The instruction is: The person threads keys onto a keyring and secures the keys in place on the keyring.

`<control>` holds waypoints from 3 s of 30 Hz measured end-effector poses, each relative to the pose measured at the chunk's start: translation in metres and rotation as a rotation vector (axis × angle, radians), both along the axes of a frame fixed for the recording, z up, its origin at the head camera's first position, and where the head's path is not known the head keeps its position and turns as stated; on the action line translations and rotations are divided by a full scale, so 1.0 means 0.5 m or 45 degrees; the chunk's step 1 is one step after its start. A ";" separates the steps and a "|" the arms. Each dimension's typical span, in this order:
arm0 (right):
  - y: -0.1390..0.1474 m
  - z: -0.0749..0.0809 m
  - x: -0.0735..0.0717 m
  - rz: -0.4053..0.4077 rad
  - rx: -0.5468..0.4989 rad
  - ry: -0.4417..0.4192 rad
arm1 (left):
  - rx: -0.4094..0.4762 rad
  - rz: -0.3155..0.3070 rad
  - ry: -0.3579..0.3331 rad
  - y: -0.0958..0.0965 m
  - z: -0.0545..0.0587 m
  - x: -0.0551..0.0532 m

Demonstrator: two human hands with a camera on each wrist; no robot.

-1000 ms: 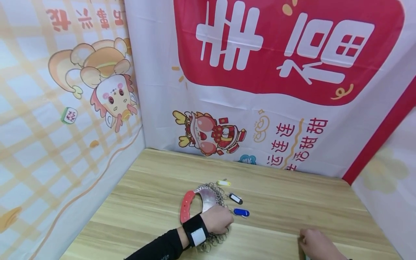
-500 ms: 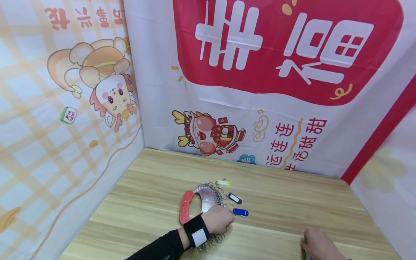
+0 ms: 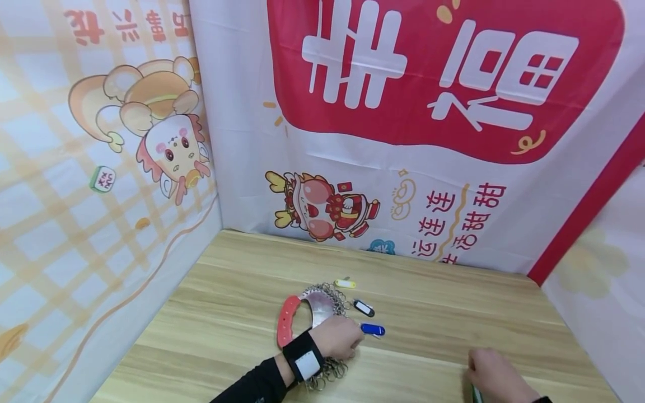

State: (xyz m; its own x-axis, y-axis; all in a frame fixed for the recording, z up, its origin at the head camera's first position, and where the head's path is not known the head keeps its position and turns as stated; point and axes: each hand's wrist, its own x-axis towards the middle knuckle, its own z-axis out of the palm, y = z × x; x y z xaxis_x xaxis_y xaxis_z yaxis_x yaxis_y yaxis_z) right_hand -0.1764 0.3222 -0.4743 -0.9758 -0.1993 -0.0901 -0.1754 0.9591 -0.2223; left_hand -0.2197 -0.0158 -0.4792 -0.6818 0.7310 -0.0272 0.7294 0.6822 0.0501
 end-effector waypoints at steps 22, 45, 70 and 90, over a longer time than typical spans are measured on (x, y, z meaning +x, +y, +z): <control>-0.169 0.038 -0.060 0.051 -0.358 0.283 | 0.284 0.128 -0.143 -0.032 0.032 -0.019; -0.347 0.017 -0.103 0.053 -1.128 -0.442 | 0.352 0.206 -0.253 -0.058 0.029 -0.039; -0.383 -0.009 -0.114 0.132 -0.917 -0.232 | 0.411 0.241 -0.287 -0.060 0.033 -0.044; -0.399 -0.022 -0.111 0.245 -0.824 -0.248 | 0.430 0.225 -0.281 -0.053 0.035 -0.047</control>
